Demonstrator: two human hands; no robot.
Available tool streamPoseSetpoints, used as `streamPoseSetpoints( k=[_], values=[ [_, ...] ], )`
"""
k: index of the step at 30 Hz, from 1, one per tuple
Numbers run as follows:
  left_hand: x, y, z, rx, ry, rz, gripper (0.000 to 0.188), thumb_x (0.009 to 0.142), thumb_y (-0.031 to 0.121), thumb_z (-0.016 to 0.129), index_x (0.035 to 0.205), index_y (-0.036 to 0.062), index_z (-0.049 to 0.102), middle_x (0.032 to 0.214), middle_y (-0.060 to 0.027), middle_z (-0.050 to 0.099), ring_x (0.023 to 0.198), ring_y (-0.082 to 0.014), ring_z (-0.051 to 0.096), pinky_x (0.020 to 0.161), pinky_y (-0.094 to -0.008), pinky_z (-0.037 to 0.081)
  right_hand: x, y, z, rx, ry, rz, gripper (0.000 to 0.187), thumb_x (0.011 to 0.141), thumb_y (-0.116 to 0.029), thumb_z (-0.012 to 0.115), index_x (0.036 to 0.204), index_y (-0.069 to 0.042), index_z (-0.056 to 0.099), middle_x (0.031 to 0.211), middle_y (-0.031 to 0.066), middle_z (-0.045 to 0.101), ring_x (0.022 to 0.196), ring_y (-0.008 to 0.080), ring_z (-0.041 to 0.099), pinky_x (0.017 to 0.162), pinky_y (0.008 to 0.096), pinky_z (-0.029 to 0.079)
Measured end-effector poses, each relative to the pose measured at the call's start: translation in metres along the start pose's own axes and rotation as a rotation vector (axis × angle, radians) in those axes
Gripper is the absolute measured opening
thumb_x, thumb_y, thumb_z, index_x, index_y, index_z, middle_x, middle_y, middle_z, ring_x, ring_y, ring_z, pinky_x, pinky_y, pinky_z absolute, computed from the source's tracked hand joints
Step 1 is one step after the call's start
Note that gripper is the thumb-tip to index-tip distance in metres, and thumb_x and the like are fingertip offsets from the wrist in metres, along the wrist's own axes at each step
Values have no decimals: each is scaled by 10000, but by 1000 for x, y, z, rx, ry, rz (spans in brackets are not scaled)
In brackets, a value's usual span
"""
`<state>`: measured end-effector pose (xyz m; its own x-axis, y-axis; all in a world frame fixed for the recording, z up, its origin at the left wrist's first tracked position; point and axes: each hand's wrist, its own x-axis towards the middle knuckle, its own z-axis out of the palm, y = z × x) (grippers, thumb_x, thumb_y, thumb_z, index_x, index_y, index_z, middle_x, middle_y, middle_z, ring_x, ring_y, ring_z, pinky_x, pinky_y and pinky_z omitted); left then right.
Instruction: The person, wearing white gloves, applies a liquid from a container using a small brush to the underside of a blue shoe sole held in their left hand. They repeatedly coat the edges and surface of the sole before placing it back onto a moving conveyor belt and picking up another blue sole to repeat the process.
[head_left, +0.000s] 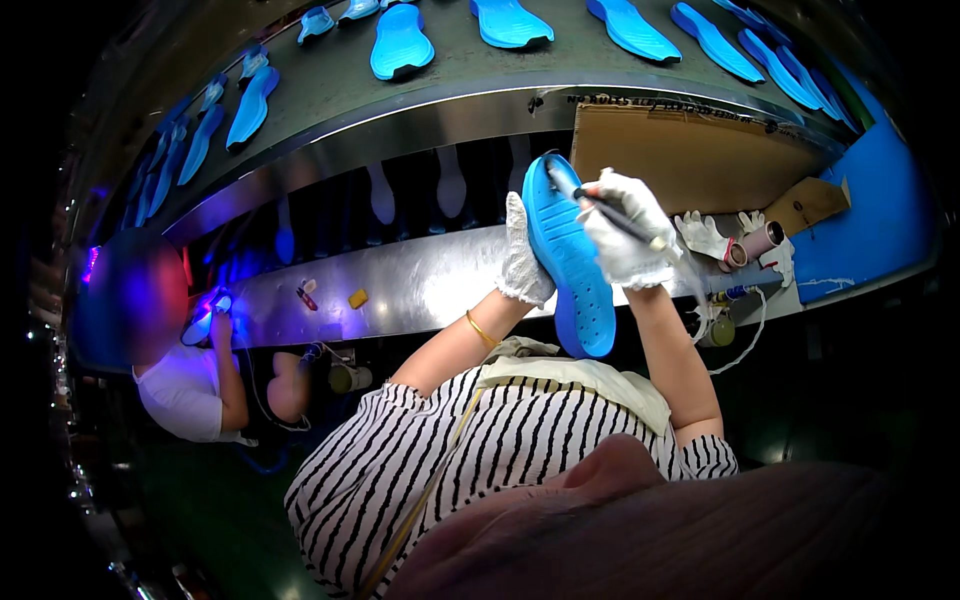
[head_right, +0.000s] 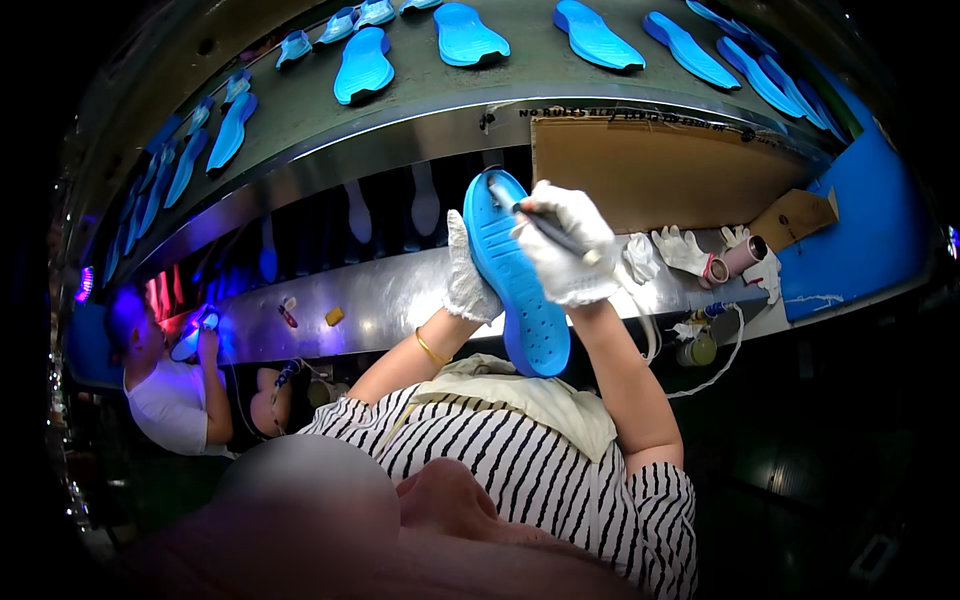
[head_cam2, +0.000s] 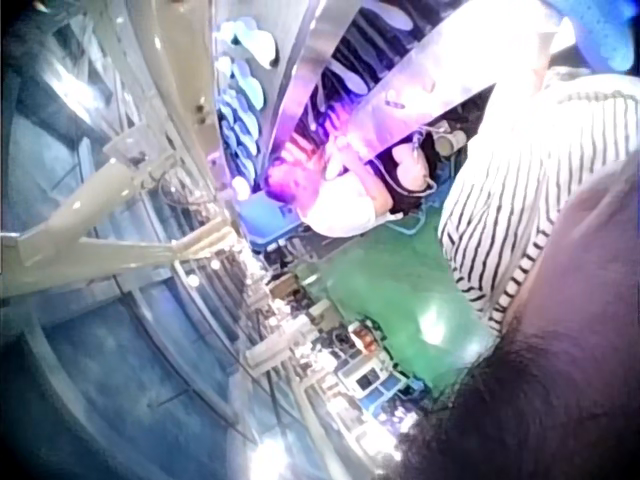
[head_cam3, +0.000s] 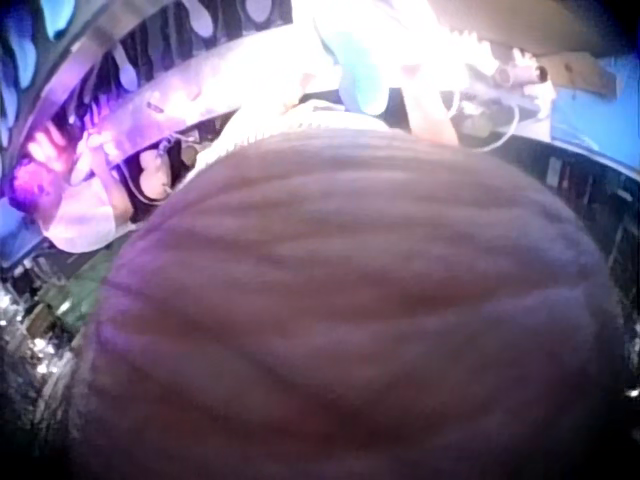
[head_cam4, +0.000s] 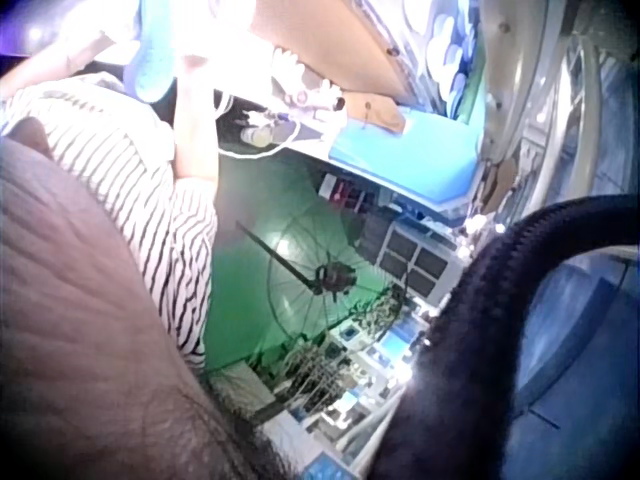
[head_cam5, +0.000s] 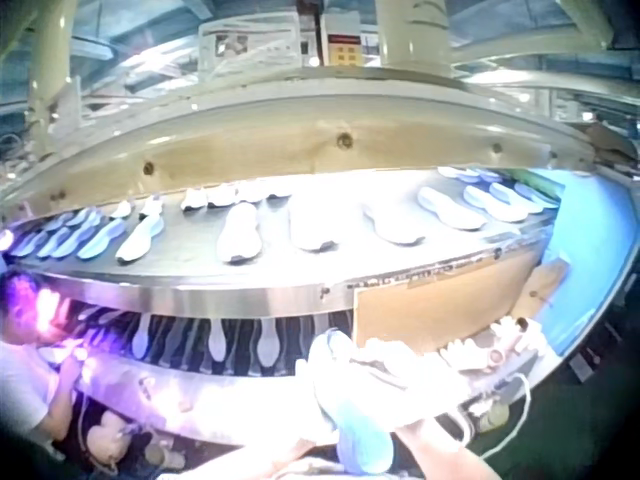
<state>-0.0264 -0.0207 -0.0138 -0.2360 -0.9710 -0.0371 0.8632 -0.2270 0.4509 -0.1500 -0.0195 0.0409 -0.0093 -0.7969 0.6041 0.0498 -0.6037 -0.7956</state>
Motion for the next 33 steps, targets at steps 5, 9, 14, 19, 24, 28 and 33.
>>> streamPoseSetpoints(
  k=[5,9,14,19,24,28,33],
  values=[
    [-2,10,-9,-6,-46,-77,883,820,767,411,1406,107,373,1304,-130,526,1113,-264,582,956,-405,503,-17,1,-7,119,-54,249,264,788,51,661,1030,-10,574,921,89,641,798,131,649,719,268,545],
    [4,16,-18,45,-11,-112,939,801,816,340,1365,68,420,1251,-171,560,1096,-295,591,961,-447,491,-19,-5,-9,-189,-246,-111,232,788,89,615,994,-5,569,885,70,606,739,106,613,684,249,522],
    [-10,34,-19,-116,-204,-242,992,787,835,320,1377,42,402,1261,-243,539,1096,-370,582,959,-490,482,-38,-6,-6,-116,-272,76,199,721,75,654,893,-13,608,835,65,617,722,120,618,646,262,508],
    [-11,37,-16,34,-2,-200,1000,797,830,302,1378,22,398,1275,-246,531,1106,-375,577,966,-490,476,-62,-14,-4,-90,-317,59,206,694,44,682,883,-24,637,821,75,639,752,187,610,703,312,505],
    [-54,19,-27,169,-159,-340,1005,787,825,293,1390,25,381,1288,-199,529,1105,-341,579,967,-465,482,-84,7,-35,25,-118,357,138,816,7,679,942,6,624,861,72,652,730,130,644,702,266,537],
    [-44,10,-46,383,18,-301,936,814,783,312,1406,58,353,1261,-163,545,1104,-290,578,923,-449,517,-78,-10,-23,-146,-314,184,57,820,4,675,852,-5,628,905,75,634,777,122,625,683,264,517],
    [-11,14,-21,22,-224,-198,1193,613,936,316,1333,-9,423,1245,-197,553,1101,-332,577,911,-493,512,-63,1,-20,78,-124,240,95,814,19,681,872,-34,627,859,69,660,769,130,627,700,278,513]
  ],
)
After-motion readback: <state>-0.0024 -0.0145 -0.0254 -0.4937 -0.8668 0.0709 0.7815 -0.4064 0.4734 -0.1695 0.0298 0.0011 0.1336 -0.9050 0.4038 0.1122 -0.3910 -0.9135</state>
